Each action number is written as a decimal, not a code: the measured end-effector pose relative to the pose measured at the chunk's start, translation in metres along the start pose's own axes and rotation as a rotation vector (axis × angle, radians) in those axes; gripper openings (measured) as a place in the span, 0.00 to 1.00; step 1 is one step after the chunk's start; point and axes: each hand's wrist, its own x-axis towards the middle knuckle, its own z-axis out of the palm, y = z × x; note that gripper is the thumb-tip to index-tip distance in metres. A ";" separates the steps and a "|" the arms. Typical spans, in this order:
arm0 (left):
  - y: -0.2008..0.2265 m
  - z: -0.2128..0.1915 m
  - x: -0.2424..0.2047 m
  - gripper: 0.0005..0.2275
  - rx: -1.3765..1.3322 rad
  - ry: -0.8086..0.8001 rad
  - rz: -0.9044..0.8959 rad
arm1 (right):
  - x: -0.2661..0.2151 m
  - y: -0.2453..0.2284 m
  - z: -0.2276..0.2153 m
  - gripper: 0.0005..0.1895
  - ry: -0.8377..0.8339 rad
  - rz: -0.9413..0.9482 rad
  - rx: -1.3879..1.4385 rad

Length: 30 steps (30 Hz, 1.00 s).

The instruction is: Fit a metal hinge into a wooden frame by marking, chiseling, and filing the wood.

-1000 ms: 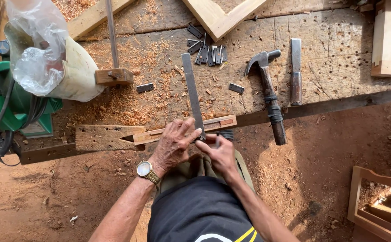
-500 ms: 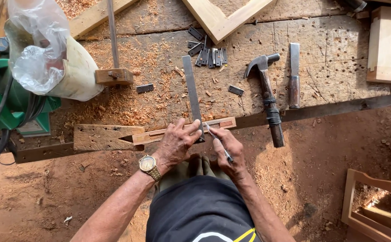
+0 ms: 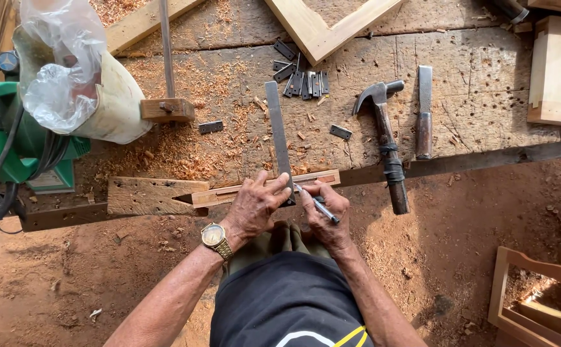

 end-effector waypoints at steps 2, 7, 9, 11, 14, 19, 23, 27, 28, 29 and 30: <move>0.000 0.001 0.000 0.28 0.001 0.002 0.005 | 0.001 -0.004 -0.001 0.04 0.001 0.007 0.003; 0.000 0.001 0.000 0.28 0.004 0.007 -0.002 | 0.004 -0.007 -0.002 0.03 -0.015 0.013 0.004; -0.001 0.003 0.000 0.28 0.008 0.007 0.003 | 0.006 -0.005 -0.003 0.03 -0.035 0.024 0.011; -0.001 0.004 -0.001 0.28 0.009 0.007 0.011 | 0.008 -0.006 -0.006 0.03 -0.054 0.036 0.016; -0.002 0.005 0.000 0.29 -0.005 0.024 0.014 | 0.009 0.001 -0.012 0.01 -0.098 0.051 -0.007; 0.000 -0.003 -0.003 0.29 -0.023 0.085 0.043 | -0.003 -0.016 -0.045 0.03 -0.247 0.170 0.026; 0.000 0.021 -0.017 0.26 0.085 0.239 0.115 | 0.026 -0.027 -0.066 0.05 0.106 0.313 0.244; -0.022 0.028 -0.024 0.18 0.121 0.461 0.120 | 0.078 0.016 -0.056 0.07 0.102 0.101 -0.084; -0.020 0.029 -0.037 0.12 0.058 0.420 0.091 | 0.082 0.027 -0.048 0.08 0.020 -0.045 -0.264; -0.025 0.017 -0.039 0.12 0.059 0.415 0.086 | 0.090 0.052 -0.029 0.08 0.015 -0.042 -0.259; -0.032 0.003 -0.038 0.10 0.026 0.419 0.075 | 0.103 0.076 -0.009 0.10 -0.018 -0.148 -0.419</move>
